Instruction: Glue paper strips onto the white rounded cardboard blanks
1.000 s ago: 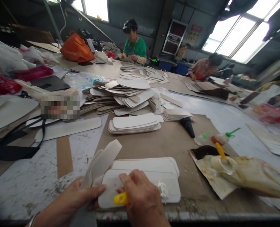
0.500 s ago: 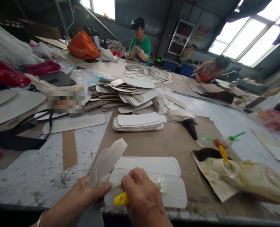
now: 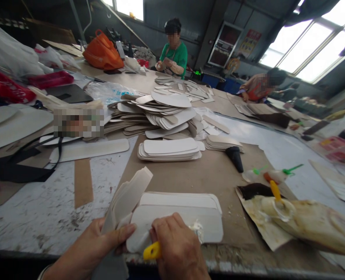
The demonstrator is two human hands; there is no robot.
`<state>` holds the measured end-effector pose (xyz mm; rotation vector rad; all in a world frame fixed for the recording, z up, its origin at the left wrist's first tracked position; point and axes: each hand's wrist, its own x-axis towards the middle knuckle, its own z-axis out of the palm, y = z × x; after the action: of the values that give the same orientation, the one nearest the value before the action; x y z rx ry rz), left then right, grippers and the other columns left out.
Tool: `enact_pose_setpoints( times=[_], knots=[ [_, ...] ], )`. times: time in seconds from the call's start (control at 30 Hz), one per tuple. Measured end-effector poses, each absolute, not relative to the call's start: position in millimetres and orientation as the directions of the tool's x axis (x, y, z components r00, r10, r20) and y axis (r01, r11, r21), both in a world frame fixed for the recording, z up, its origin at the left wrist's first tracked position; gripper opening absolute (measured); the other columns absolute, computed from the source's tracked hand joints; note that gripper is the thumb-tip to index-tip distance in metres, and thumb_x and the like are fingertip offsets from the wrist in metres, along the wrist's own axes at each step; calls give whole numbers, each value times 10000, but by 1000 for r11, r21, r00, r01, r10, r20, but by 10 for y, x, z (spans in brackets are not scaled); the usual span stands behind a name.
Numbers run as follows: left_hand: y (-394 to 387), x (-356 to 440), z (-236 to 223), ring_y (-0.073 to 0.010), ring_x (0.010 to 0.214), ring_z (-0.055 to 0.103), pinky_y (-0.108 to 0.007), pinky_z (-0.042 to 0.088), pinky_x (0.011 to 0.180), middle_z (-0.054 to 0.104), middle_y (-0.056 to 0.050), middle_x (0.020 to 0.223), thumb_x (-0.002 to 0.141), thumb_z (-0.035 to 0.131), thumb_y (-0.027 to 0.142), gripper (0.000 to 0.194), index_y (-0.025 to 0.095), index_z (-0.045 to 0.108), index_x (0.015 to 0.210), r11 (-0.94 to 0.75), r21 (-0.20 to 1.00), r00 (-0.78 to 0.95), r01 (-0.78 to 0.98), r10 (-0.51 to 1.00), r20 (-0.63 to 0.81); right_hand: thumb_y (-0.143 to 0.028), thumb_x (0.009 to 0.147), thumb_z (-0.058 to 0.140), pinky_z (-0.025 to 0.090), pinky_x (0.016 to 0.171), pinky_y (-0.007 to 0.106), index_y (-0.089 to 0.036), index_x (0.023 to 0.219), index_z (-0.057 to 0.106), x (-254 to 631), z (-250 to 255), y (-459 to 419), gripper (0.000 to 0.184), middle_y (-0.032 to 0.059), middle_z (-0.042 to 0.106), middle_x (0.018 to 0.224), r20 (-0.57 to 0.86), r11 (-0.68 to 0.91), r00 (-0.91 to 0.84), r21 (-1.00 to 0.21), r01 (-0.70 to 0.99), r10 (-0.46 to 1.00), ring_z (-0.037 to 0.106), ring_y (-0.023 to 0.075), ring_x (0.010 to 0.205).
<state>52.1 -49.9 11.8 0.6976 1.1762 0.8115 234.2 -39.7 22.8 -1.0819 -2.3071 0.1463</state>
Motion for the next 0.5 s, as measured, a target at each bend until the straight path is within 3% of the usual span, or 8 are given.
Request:
enact_pose_setpoints(
  times=[0.27, 0.5],
  knots=[
    [-500, 520, 142, -100, 441, 410, -218, 329, 434, 489, 31, 470, 610, 684, 569, 425, 155, 589, 601, 516, 853, 226, -80, 843, -489, -150, 898, 411, 407, 580, 255, -185, 823, 576, 2317, 242, -384, 184, 21, 567, 652, 439, 637, -487, -318, 702, 755, 544, 158, 630],
    [-508, 559, 171, -98, 445, 396, -233, 313, 454, 462, 33, 451, 617, 686, 548, 411, 162, 578, 524, 481, 863, 250, -153, 864, -437, -156, 894, 451, 437, 575, 238, -174, 847, 568, 2326, 286, -358, 128, 18, 593, 658, 491, 593, -425, -259, 762, 760, 580, 141, 601]
  ],
)
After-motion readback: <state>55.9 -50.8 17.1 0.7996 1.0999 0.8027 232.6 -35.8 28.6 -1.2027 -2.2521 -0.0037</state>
